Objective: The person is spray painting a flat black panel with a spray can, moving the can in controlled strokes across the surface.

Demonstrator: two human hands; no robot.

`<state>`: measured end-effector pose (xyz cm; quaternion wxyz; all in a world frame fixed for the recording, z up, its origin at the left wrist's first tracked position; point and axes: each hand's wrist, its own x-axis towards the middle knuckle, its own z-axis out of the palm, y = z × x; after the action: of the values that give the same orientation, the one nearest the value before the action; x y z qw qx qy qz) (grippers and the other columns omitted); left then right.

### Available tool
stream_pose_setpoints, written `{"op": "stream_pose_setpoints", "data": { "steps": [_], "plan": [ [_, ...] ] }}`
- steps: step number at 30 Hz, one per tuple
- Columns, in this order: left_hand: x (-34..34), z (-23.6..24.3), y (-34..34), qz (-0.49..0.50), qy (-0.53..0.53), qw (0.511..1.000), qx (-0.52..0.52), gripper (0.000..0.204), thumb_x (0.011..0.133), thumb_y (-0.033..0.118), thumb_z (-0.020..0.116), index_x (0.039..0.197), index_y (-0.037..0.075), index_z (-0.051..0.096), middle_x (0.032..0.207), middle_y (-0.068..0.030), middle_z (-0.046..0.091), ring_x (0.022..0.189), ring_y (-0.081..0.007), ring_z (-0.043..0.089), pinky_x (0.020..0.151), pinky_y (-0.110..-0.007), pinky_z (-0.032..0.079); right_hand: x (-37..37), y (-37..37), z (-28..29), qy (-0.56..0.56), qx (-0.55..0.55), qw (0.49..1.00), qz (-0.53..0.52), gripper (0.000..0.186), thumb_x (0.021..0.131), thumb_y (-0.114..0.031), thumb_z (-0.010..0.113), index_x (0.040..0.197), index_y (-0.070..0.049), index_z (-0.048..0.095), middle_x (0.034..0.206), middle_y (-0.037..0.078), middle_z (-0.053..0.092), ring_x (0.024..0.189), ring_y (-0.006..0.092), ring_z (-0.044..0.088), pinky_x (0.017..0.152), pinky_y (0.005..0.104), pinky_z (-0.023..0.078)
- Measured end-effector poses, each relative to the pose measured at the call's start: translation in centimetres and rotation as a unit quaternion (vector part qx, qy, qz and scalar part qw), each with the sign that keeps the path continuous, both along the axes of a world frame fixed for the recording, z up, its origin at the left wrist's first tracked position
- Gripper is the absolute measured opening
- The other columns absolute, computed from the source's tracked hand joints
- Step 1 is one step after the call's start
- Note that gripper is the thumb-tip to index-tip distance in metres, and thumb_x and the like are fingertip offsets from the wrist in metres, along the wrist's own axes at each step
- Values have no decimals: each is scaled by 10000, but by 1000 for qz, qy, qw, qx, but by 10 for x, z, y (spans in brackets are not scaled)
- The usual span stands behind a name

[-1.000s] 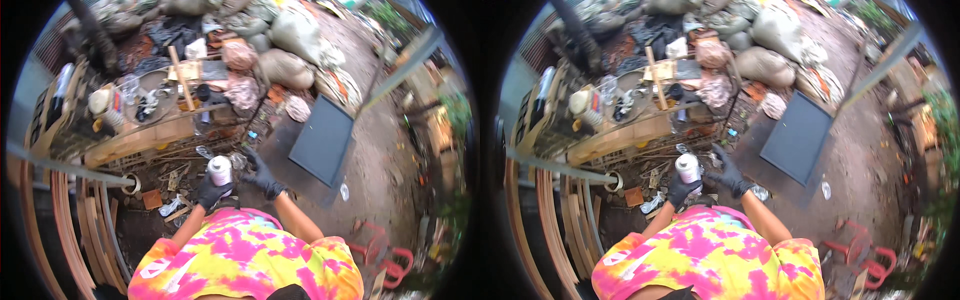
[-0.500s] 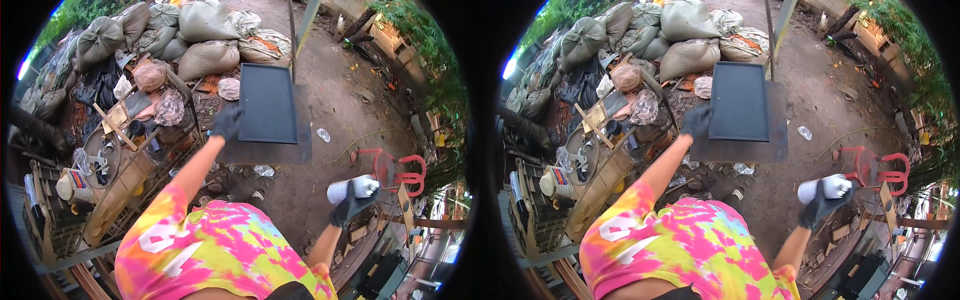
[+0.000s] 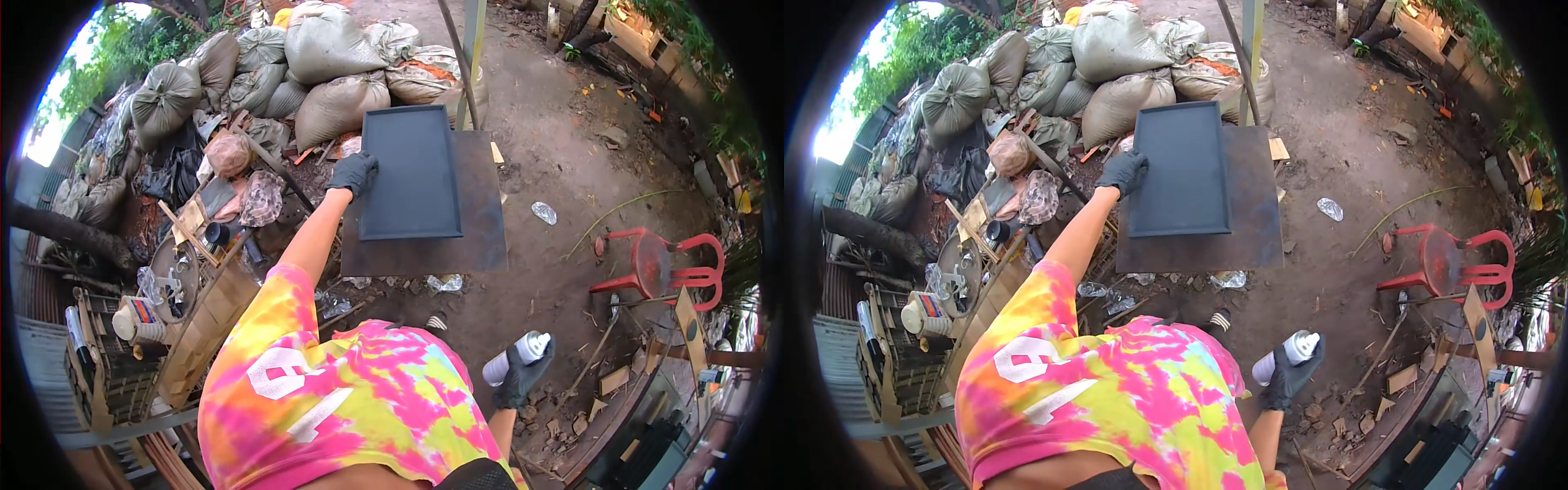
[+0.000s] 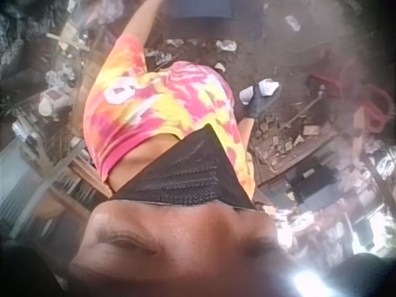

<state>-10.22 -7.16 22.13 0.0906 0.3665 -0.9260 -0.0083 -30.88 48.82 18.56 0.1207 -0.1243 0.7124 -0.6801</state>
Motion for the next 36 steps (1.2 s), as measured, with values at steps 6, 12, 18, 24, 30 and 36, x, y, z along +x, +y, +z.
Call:
{"op": "stream_pose_setpoints", "data": {
  "steps": [6,12,18,24,30,36],
  "plan": [
    [-3,-21,-11,59,-4,997,-56,163,910,230,607,962,100,690,1006,-174,689,926,-379,696,773,-513,560,-32,-32,41,12,-42,999,-17,867,746,47,799,1523,-72,432,1420,68,526,1251,232,553,1095,393,446],
    [80,-18,-53,210,194,957,-51,273,982,192,508,1163,34,636,1187,-272,670,1123,-444,643,908,-532,523,-18,-54,82,70,-21,997,-18,851,731,6,777,1505,-65,432,1340,72,545,1156,218,584,1029,366,487],
    [155,-140,11,137,605,539,570,464,1088,323,508,1408,-10,546,1370,-201,620,1242,-278,585,1096,-414,448,-9,-59,100,-129,-208,968,49,1079,653,-47,799,1616,-148,322,1414,84,509,1254,263,551,1080,395,469],
    [173,-267,133,211,465,713,481,311,969,259,666,1186,37,679,1071,-71,717,931,-186,663,791,-323,567,19,-63,115,-203,-317,925,48,1081,659,-80,764,1627,-245,311,1250,203,663,1039,405,709,881,523,624],
    [176,-277,146,121,326,670,656,408,1006,376,530,1286,109,658,1302,-69,658,1169,-257,595,1020,-365,462,57,-63,131,-220,-386,894,62,1032,680,-138,698,1625,-256,299,1264,233,648,1033,401,712,825,510,649],
    [135,-226,159,-102,37,907,407,474,980,440,508,1320,147,661,1390,-89,646,1290,-318,568,1126,-433,419,65,-55,122,-265,-428,863,46,915,746,-171,683,1589,-209,332,1268,238,649,1021,389,722,819,500,654]
  ]
}}
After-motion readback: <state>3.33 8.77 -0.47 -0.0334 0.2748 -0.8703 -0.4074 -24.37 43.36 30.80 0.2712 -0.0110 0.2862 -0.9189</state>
